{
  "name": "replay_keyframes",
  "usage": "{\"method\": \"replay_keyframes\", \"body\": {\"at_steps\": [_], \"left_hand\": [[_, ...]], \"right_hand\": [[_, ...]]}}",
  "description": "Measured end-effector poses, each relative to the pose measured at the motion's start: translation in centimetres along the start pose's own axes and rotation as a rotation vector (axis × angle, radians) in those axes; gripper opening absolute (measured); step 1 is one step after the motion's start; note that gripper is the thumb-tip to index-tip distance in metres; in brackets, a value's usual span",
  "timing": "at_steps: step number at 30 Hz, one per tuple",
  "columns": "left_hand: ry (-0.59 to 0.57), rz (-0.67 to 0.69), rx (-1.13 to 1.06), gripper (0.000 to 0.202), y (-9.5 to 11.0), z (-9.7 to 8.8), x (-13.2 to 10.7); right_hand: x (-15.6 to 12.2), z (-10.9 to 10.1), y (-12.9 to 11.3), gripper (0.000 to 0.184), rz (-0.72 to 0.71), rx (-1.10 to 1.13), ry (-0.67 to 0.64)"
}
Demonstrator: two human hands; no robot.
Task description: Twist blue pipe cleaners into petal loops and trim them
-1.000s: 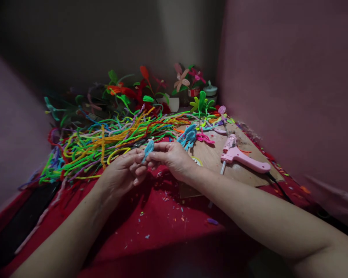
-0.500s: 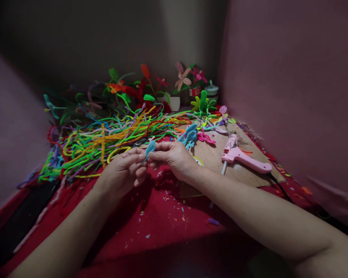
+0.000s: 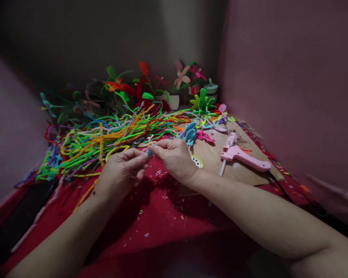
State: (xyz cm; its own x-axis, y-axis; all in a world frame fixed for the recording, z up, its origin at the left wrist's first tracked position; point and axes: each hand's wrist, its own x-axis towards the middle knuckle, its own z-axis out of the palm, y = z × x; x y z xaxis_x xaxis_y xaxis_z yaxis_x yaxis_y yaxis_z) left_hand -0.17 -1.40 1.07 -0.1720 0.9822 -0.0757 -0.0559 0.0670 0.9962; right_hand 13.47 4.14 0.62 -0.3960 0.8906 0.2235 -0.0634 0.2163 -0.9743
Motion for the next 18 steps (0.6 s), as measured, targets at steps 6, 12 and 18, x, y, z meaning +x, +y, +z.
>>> {"method": "replay_keyframes", "body": {"at_steps": [6, 12, 18], "left_hand": [[-0.052, 0.018, 0.101, 0.021, -0.04, 0.04, -0.29], [-0.023, 0.083, 0.123, 0.020, 0.17, 0.03, -0.49], [-0.069, 0.005, 0.010, 0.019, 0.29, -0.15, -0.66]], "right_hand": [[-0.15, -0.25, -0.18, 0.028, -0.294, -0.296, 0.050], [0.07, -0.37, -0.56, 0.035, -0.024, -0.100, -0.059], [-0.03, -0.22, -0.80, 0.028, -0.140, -0.097, 0.017]]}}
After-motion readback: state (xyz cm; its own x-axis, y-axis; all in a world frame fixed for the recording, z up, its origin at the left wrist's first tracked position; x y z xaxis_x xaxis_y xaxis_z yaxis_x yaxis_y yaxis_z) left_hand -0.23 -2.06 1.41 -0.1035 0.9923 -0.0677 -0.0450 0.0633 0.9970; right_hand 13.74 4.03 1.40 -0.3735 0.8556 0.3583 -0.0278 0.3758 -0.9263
